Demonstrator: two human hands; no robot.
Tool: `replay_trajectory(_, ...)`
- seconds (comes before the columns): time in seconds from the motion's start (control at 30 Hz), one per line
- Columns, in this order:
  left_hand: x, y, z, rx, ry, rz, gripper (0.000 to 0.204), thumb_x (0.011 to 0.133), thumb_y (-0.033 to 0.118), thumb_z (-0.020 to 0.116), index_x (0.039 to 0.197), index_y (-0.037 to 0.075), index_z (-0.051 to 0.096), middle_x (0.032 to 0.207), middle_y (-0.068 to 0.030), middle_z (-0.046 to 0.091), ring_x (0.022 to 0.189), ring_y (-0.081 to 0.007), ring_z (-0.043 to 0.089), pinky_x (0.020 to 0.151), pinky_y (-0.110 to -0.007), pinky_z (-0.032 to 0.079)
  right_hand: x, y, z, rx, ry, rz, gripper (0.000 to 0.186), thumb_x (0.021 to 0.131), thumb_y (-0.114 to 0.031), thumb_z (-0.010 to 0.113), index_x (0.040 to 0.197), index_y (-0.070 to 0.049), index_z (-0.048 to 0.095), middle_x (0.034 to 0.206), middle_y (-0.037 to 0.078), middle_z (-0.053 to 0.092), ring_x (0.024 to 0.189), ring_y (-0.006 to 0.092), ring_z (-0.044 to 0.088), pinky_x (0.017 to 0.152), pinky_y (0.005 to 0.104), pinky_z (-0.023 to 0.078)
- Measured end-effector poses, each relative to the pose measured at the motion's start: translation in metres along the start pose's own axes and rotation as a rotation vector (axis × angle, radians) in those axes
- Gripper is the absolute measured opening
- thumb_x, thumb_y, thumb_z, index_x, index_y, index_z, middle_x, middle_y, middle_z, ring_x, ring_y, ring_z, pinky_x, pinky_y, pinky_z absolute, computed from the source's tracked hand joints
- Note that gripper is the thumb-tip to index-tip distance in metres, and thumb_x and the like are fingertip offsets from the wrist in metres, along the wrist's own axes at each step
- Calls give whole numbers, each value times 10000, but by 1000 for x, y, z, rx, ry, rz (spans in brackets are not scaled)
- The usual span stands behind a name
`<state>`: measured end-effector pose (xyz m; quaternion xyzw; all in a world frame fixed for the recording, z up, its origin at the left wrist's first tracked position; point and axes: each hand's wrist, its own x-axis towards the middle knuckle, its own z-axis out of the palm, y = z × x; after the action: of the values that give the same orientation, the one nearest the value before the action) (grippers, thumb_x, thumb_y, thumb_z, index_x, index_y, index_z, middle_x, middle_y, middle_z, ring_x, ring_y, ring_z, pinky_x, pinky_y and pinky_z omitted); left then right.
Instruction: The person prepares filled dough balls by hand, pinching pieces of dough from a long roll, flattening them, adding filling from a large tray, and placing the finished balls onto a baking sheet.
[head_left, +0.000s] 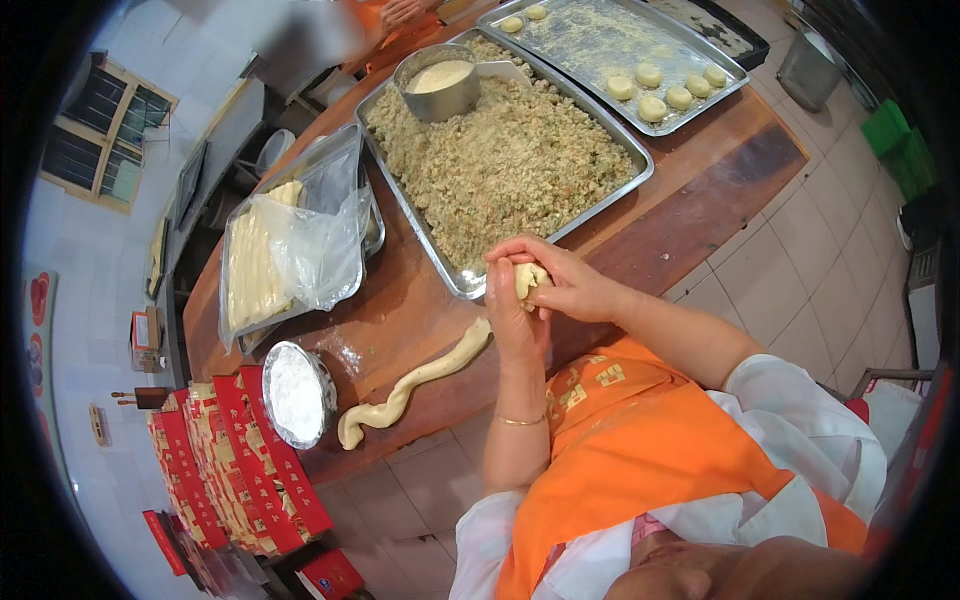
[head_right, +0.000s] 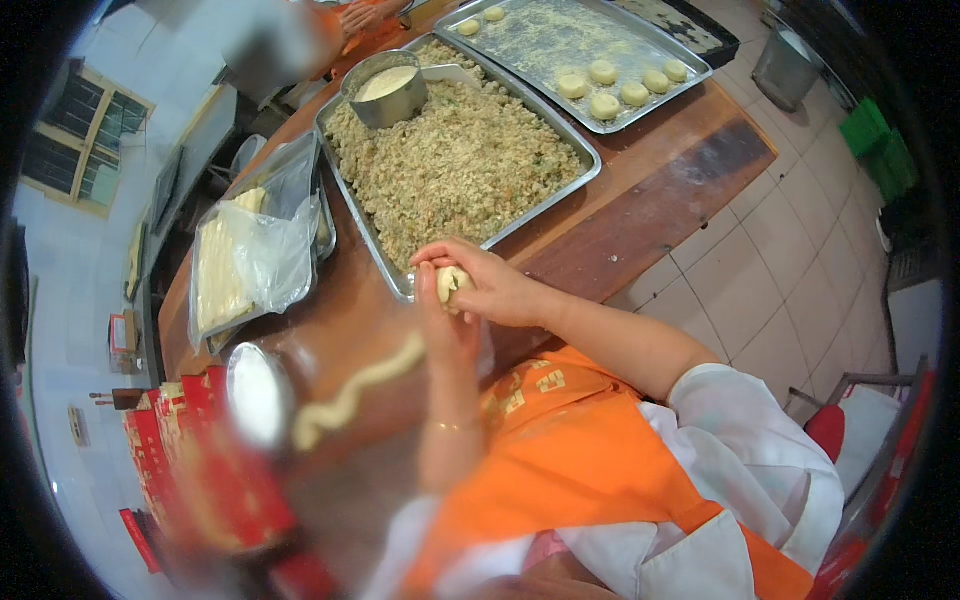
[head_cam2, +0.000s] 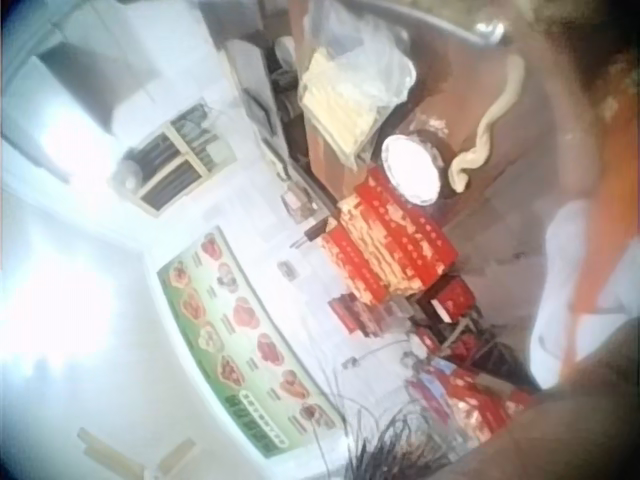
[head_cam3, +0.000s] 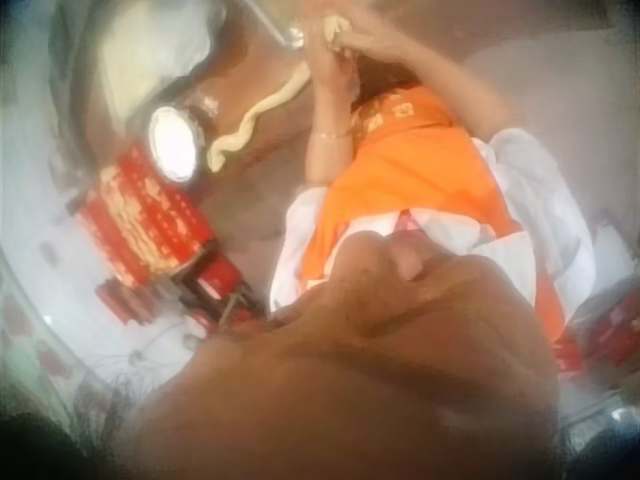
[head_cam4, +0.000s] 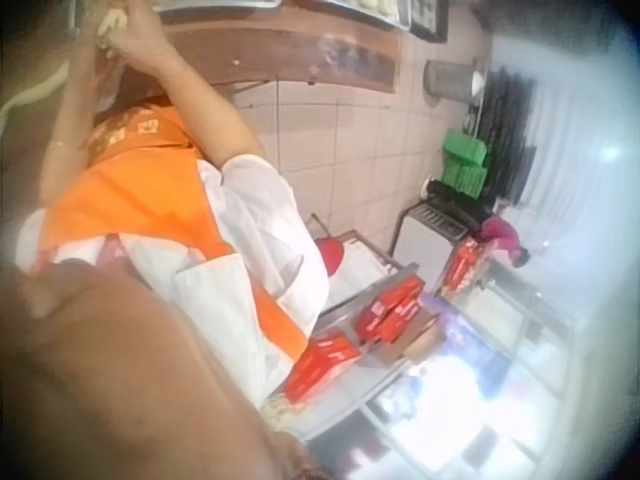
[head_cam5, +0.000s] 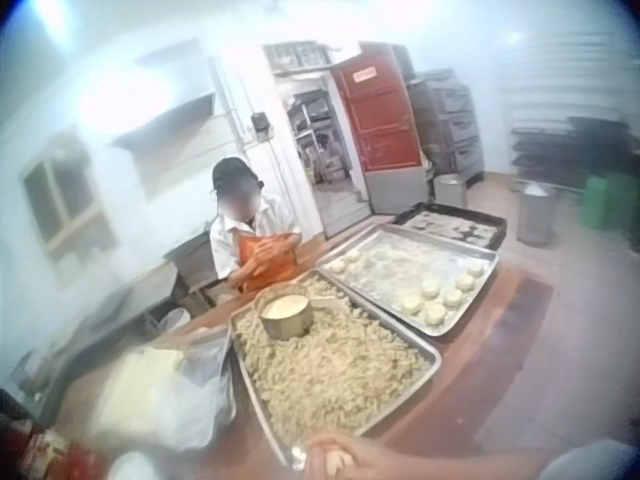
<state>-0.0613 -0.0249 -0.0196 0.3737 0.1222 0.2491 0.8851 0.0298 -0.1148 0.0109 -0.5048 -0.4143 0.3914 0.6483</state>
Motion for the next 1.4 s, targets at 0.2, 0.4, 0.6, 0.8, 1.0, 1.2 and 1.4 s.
replay_trajectory(0.2,-4,2,10,-101,163,19,433,1037,434,474,1266,66,490,1082,-36,591,922,-127,609,715,-257,521,1,-6,-4,-586,-67,-383,626,805,-160,696,1382,-81,466,1466,134,430,1417,291,344,1167,457,265)
replay_trajectory(0.4,-15,-3,-2,-131,-161,-183,532,1074,473,286,1462,116,358,1443,-59,461,1333,-219,460,1109,-399,394,1,-19,-16,-963,4,-463,665,778,-402,783,1296,-69,531,1409,156,510,1352,317,446,1162,540,261)
replay_trajectory(0.6,-15,-10,14,-135,-62,-134,499,1073,472,280,1421,133,395,1381,-52,497,1307,-209,480,1097,-385,407,-4,1,-8,-853,130,-547,457,910,-425,649,1202,-74,625,1210,120,657,1195,284,594,1099,490,368)
replay_trajectory(0.8,-1,-20,-21,-566,-710,-144,549,1050,518,350,1410,106,394,1338,-47,495,1240,-171,509,1009,-335,462,-5,-24,6,-389,203,-413,397,969,-385,591,1197,-64,646,1153,93,698,1140,249,634,1087,476,381)
replay_trajectory(1.0,-27,-5,26,-12,-122,-43,601,1034,545,393,1410,77,387,1303,-42,499,1207,-161,520,966,-306,477,-11,-26,-7,-841,54,-576,473,975,-377,587,1318,-52,573,1194,93,690,1158,230,629,1093,481,376)
replay_trajectory(1.2,-27,2,12,-43,-340,-27,596,1038,538,391,1382,52,412,1215,-36,545,1110,-129,560,886,-285,498,-11,-41,10,-388,194,-431,352,940,-281,609,1229,-82,643,1172,82,693,1207,248,599,1120,460,348)
replay_trajectory(1.4,-35,1,24,91,-75,-39,570,1026,541,413,1372,89,423,1211,-46,559,1057,-163,594,753,-303,525,-15,-36,6,-673,23,-430,300,977,-315,569,1111,-81,700,1254,79,667,1290,279,538,1120,473,342)
